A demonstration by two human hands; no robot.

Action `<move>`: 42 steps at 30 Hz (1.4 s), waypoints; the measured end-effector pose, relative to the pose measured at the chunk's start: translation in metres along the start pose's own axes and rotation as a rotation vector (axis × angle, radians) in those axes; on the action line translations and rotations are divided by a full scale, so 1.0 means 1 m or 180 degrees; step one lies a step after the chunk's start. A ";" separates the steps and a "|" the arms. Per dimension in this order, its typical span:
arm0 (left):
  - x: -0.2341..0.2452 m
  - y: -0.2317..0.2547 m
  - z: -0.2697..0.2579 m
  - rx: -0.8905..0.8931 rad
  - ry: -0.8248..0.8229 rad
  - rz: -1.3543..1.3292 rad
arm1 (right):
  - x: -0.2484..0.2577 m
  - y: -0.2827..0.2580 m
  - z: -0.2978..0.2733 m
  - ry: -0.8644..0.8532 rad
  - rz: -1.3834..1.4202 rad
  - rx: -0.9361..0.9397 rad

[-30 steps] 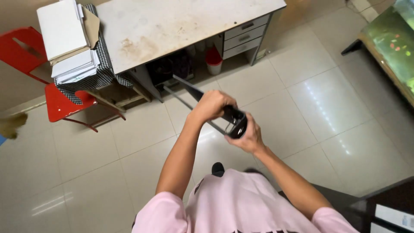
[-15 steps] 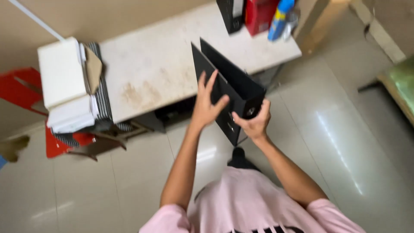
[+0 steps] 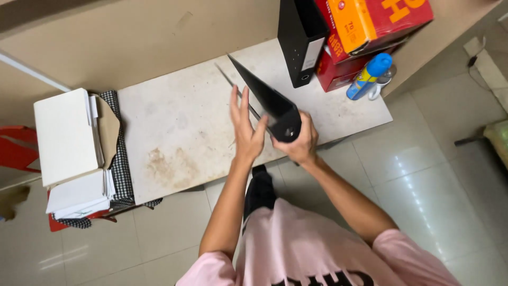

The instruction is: The recorder cleans a dusty white shelf surface with a cloth and then wipes down the exterior of several black binders.

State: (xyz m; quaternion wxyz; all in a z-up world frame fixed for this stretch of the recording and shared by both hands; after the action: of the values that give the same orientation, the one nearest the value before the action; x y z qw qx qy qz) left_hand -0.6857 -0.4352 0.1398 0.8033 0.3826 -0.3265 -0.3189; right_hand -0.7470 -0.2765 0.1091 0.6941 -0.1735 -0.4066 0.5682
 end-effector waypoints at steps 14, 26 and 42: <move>0.067 -0.148 0.136 0.1824 -0.0679 -0.0346 | -0.136 0.054 0.105 -0.1432 0.0086 0.1181; 0.152 -0.244 0.006 0.3173 0.0998 -0.2631 | -0.181 0.236 0.113 -0.2156 0.1812 -0.2654; -0.056 -0.261 0.064 0.3234 -0.0094 -0.2578 | -0.121 0.102 0.143 -0.1986 -0.0821 0.0121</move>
State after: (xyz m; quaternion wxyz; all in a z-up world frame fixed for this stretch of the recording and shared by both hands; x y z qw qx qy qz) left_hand -0.8358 -0.5501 -0.0591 0.3340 0.8032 -0.2776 -0.4077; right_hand -0.9247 -0.3910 0.0804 0.6054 0.0746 -0.6074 0.5089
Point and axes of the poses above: each hand's wrist, its own z-axis towards the middle knuckle, its own x-axis out of the back of the hand, y = z × x, the point moved 2 cm from there along z, towards the middle knuckle, and after that the axes turned 3 degrees about -x, right-handed, at the moved point
